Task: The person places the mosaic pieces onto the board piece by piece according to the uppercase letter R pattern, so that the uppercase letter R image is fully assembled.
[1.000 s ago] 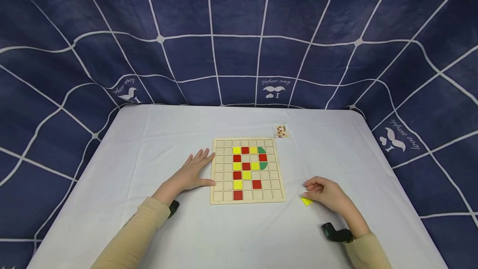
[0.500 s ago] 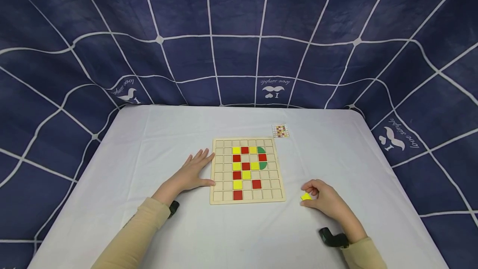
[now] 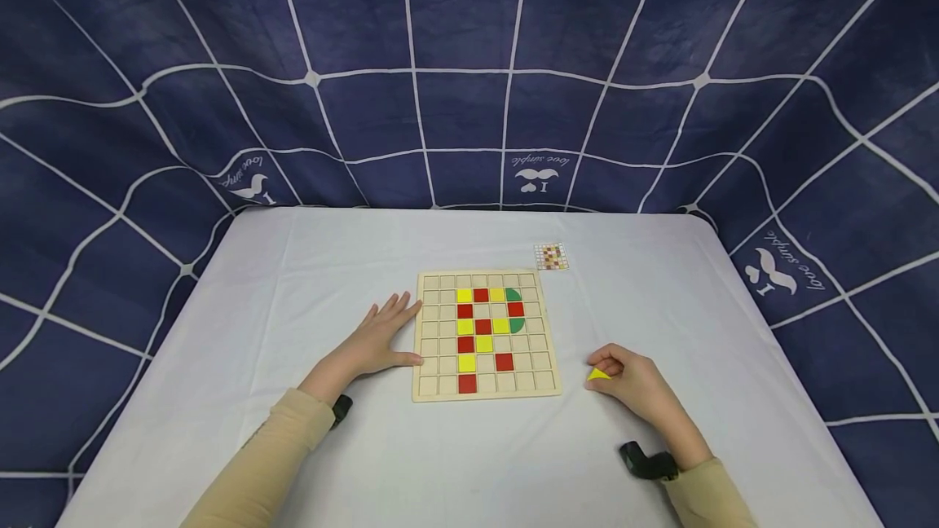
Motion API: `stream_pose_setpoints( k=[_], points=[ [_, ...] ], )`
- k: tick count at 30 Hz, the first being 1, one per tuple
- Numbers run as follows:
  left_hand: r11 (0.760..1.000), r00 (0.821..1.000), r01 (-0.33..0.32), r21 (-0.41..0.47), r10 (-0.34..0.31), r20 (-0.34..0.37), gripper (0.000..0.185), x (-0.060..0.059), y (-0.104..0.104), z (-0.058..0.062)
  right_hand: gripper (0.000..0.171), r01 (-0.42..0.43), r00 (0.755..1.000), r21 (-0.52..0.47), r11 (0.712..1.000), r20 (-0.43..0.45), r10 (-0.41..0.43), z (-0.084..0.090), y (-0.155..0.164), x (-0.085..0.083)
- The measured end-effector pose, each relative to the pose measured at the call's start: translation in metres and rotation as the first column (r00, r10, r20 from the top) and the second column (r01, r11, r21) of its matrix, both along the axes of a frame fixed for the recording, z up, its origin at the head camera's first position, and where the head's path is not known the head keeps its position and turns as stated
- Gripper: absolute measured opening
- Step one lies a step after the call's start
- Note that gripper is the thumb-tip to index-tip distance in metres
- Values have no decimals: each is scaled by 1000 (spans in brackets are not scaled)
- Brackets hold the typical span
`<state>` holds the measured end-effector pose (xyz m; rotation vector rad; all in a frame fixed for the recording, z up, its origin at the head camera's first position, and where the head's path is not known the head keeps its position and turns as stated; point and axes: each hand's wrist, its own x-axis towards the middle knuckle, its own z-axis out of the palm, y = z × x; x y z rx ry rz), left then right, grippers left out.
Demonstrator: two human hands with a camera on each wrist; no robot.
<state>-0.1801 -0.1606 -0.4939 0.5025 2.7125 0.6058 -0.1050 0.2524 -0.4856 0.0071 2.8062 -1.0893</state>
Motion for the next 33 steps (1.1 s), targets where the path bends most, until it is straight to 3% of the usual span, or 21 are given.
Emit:
stream_pose_setpoints(
  k=[4,8,14,21,33],
  points=[
    [1000,1000,-3,-2,3,1,105,0,0,-1,23,15,1000,-83,996,-21,-17,0,-12,-6],
    [1000,1000,-4,-3,4,4,105,-1,0,-2,17,8,1000,-169,986,19,-4,0,-30,-9],
    [1000,1000,-3,-3,3,5,105,-1,1,-2,13,-76,993,-247,966,66,95,-1,-54,-12],
    [1000,1000,-6,-3,6,5,105,-1,0,-4,14,-153,986,-221,963,30,163,-1,-71,-13],
    [1000,1000,-3,-4,3,-5,104,0,1,-1,18,-259,965,-93,962,-67,253,0,-80,-14]
  ],
)
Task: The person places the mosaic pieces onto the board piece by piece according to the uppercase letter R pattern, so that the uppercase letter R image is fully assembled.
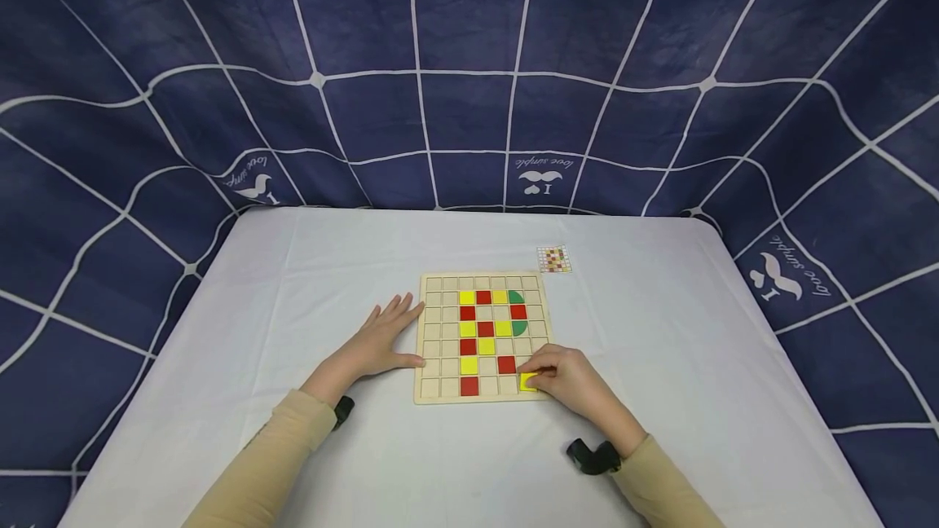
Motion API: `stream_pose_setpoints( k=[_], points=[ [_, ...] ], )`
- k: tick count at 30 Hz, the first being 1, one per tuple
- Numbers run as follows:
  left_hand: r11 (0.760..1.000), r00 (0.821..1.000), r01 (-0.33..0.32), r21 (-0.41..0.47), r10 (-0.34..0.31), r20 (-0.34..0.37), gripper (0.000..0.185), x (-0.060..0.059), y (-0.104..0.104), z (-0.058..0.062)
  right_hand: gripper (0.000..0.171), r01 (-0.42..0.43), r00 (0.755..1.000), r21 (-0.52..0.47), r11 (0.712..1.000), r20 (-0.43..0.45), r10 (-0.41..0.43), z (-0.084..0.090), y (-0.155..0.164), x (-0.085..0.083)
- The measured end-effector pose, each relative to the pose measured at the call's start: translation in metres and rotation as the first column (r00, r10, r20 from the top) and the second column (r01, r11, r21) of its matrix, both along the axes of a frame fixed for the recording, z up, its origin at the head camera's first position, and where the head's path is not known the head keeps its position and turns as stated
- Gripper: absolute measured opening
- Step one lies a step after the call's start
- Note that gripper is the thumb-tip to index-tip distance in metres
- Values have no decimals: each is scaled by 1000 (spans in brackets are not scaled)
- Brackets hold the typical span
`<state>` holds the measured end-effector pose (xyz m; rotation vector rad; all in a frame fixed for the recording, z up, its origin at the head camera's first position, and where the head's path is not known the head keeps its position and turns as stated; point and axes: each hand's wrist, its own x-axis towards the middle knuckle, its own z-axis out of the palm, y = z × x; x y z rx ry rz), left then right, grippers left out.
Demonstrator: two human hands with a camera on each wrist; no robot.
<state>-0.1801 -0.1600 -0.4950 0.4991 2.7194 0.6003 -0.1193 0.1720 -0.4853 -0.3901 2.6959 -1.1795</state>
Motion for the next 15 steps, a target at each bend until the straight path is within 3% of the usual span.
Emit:
stream_pose_setpoints(
  k=[7,15],
  points=[
    [1000,1000,-2,-3,2,-10,105,0,1,-1,14,-44,999,10,999,-18,44,-1,0,-1],
    [1000,1000,-3,7,3,4,105,0,1,-1,14,-31,1000,34,999,-4,31,1,1,0]
  ],
)
